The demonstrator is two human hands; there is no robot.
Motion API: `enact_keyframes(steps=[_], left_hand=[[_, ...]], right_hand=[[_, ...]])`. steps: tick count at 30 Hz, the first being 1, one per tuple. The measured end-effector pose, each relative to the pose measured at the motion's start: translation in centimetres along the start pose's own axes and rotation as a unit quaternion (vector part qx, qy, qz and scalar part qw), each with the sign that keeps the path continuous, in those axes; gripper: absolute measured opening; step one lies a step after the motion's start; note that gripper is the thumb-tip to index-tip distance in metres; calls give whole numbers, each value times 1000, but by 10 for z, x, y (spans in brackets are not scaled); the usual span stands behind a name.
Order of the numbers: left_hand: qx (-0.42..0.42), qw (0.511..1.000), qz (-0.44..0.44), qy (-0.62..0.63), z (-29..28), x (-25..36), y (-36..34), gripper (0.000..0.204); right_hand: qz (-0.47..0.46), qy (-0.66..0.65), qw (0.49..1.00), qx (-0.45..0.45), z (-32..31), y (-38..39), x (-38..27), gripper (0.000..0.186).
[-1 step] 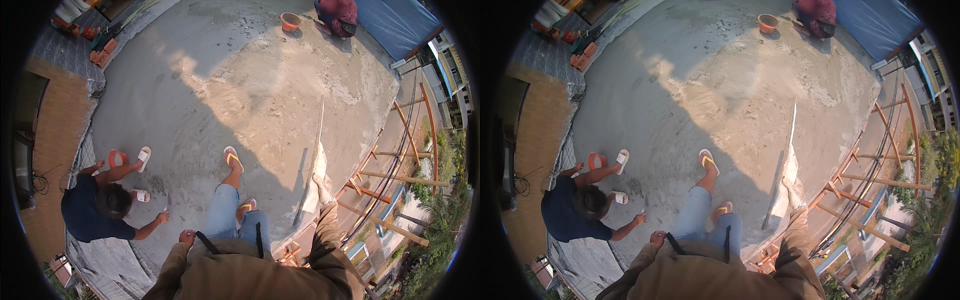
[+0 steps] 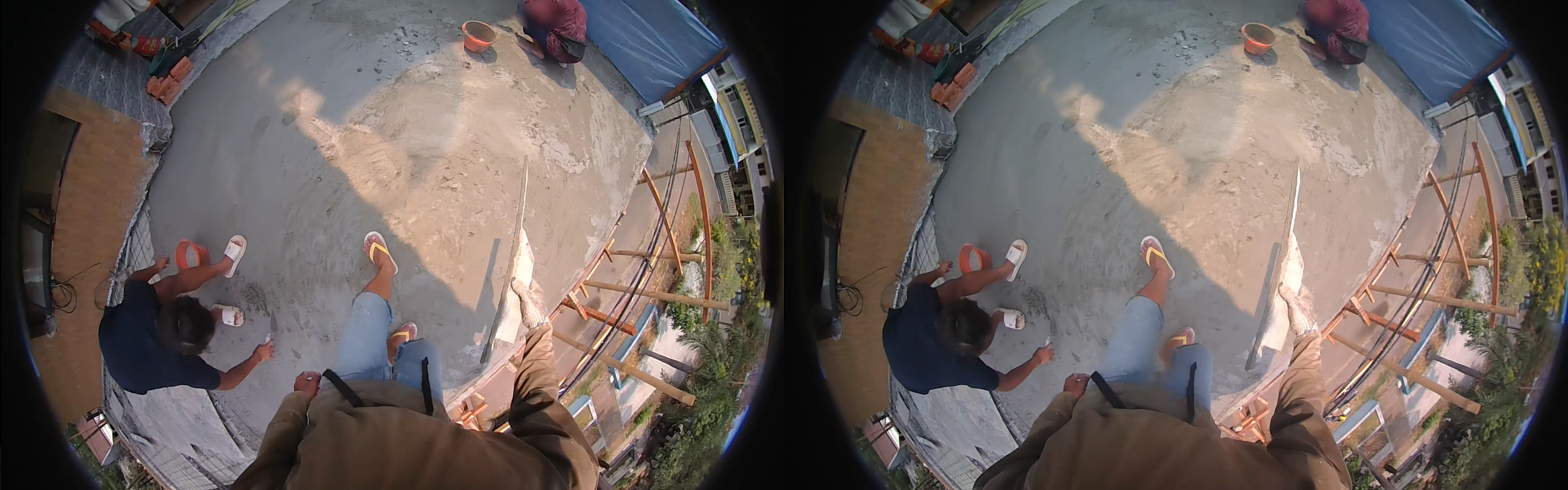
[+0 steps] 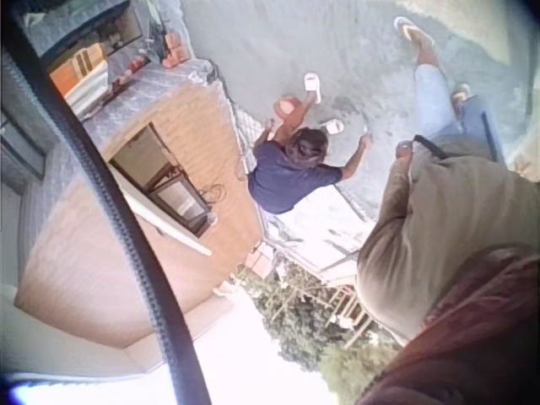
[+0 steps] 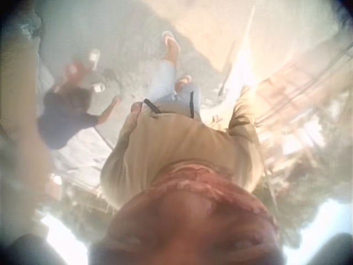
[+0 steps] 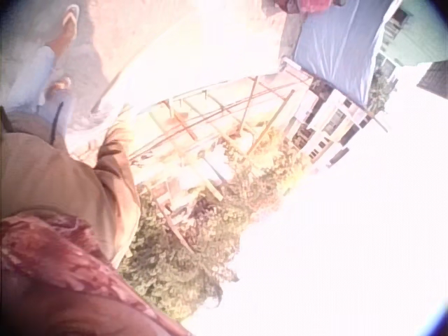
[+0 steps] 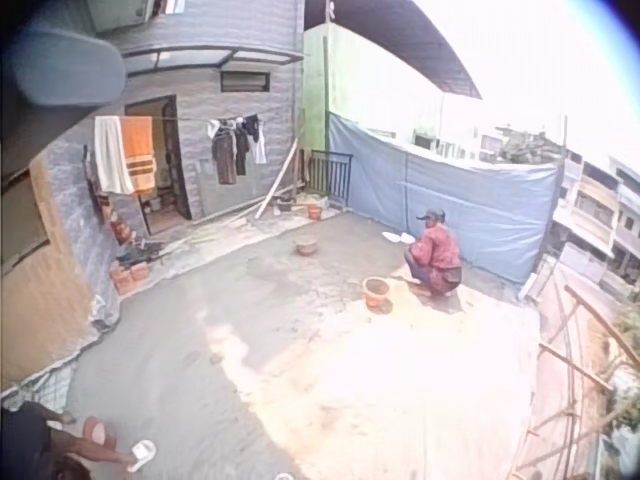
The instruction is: The person uses a trowel to smooth wet concrete on a rooftop slab. They repeatedly level and finish the surface while walking across the area. Another worker is visible nearby also smoothing concrete.
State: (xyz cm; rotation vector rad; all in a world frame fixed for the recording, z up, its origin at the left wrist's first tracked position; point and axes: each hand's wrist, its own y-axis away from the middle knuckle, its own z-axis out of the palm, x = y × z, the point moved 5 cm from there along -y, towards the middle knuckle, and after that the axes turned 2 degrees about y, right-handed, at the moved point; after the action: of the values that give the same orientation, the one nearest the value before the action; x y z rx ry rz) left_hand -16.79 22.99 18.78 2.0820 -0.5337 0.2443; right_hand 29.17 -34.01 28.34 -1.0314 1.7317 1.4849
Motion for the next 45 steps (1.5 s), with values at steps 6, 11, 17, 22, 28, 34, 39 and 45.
enact_keyframes(steps=[6,11,17,22,28,34,39,45], left_hand=[[-94,980,-123,125,22,76,-116,28],[-24,944,-150,293,-29,183,-205,37],[-72,970,205,107,-126,403,-196,43],[-198,922,267,-198,-129,446,-210,43],[-114,948,276,-109,-185,481,-280,30],[-75,963,230,-117,-214,480,-347,12],[-314,906,94,-268,-252,525,-359,32],[-378,910,-84,-147,-290,544,-412,51]], right_hand=[[99,179,979,26,13,-67,-45,40],[135,381,913,60,5,-93,-28,56],[268,513,816,5,51,-105,-26,67],[226,555,801,-1,125,-148,-66,69],[184,574,798,5,213,-251,-103,72],[236,544,804,-37,308,-428,-131,76],[219,530,819,-22,393,-621,-134,77],[231,526,817,52,490,-816,-121,71]])
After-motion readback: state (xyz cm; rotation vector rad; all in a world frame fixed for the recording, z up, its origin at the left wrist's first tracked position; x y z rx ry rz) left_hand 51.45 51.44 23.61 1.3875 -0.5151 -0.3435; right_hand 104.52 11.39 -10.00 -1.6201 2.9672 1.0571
